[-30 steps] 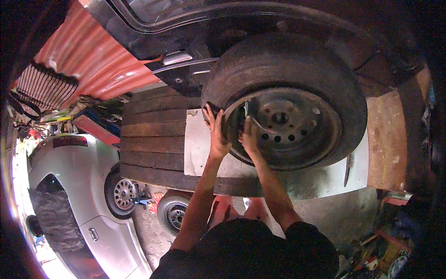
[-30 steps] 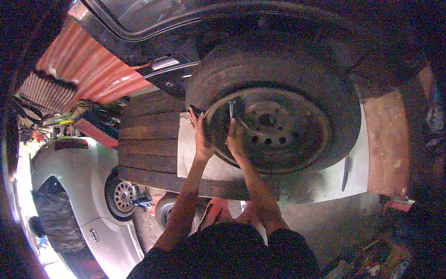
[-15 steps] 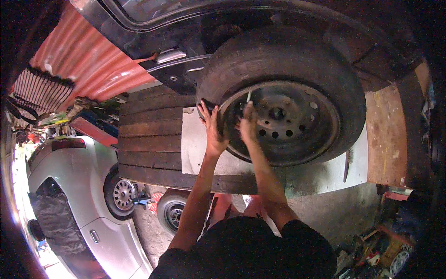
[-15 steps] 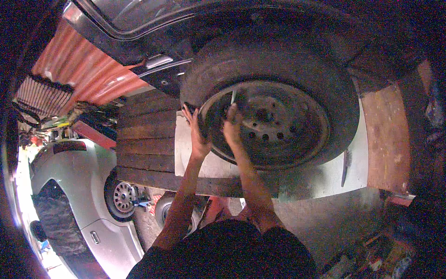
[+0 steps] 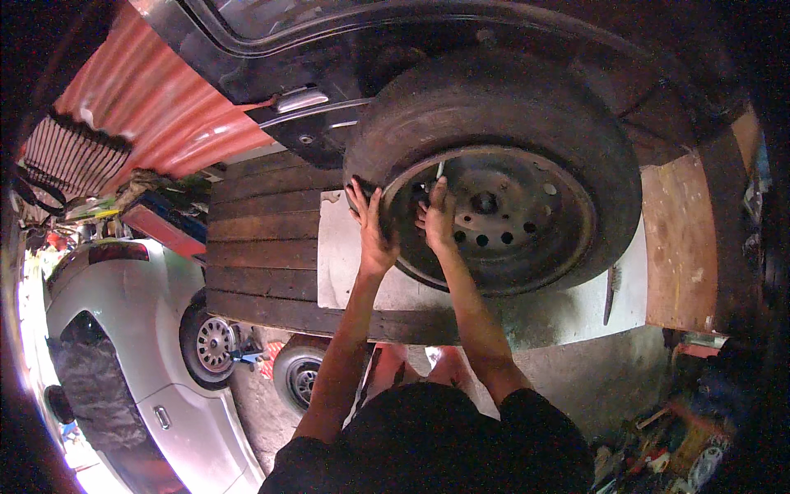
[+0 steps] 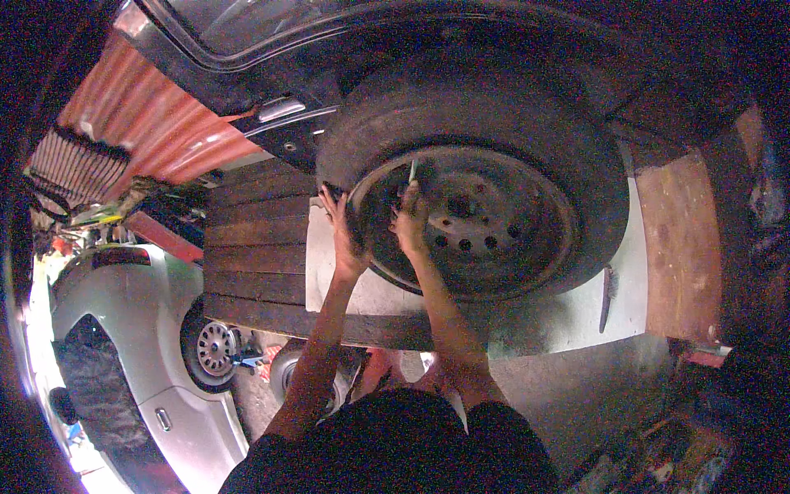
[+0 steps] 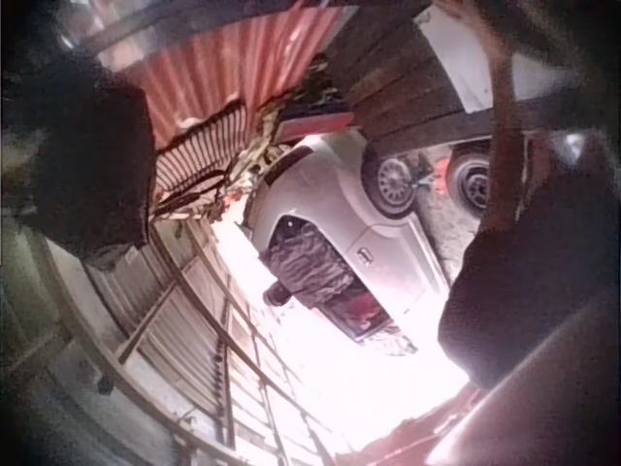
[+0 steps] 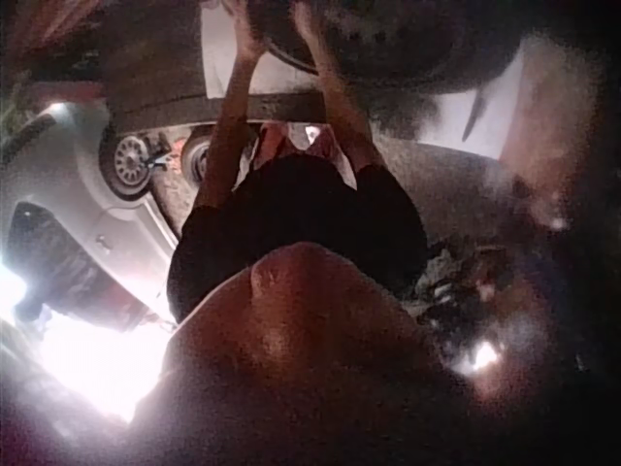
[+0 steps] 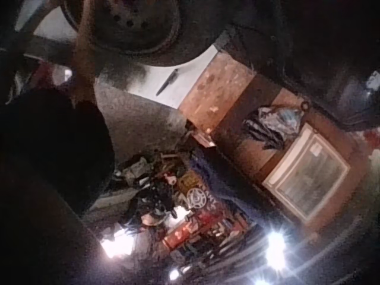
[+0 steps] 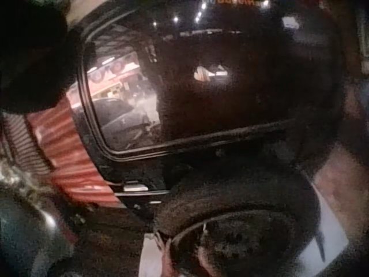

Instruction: The person scrubs a car wheel with a brush and then uses a scraper to remove residue from the rim. The person works on the wheel while it is mounted on the vehicle.

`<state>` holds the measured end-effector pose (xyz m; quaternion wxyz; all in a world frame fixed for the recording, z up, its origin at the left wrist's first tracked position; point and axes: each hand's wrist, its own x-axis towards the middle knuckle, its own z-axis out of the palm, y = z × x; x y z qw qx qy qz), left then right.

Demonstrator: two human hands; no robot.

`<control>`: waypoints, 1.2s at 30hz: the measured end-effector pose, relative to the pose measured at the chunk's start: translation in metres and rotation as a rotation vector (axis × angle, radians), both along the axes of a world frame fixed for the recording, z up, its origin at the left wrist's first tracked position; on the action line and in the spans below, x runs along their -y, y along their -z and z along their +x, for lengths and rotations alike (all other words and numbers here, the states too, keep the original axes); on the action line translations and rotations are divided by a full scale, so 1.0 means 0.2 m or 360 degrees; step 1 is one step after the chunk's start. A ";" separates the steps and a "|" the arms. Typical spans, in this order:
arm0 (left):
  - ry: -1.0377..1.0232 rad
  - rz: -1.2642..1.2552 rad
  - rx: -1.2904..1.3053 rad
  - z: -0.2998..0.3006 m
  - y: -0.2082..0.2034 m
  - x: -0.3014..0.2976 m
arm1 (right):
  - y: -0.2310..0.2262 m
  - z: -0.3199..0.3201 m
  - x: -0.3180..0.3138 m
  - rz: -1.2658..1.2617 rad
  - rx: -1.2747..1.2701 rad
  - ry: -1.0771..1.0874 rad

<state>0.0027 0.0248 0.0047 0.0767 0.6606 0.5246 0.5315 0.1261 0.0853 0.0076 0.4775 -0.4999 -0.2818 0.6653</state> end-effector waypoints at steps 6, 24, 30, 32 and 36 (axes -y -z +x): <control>-0.0001 -0.0012 0.0021 0.02 -0.02 -0.01 | 0.13 -0.15 0.09 0.0223 -0.0153 0.0295; 0.0022 -0.0124 0.0101 0.00 -0.01 0.02 | 0.19 0.05 0.16 0.0090 0.0300 -0.0360; 0.0021 -0.0202 0.0086 0.00 -0.04 0.05 | 0.09 -0.02 0.10 0.0066 0.0288 0.0040; -0.0004 -0.0196 0.0085 -0.02 -0.03 0.05 | 0.21 -0.02 0.13 0.0064 0.0136 -0.0342; 0.0087 -0.0132 0.0074 0.07 -0.04 -0.04 | 0.79 0.06 0.00 0.1184 0.1157 0.0204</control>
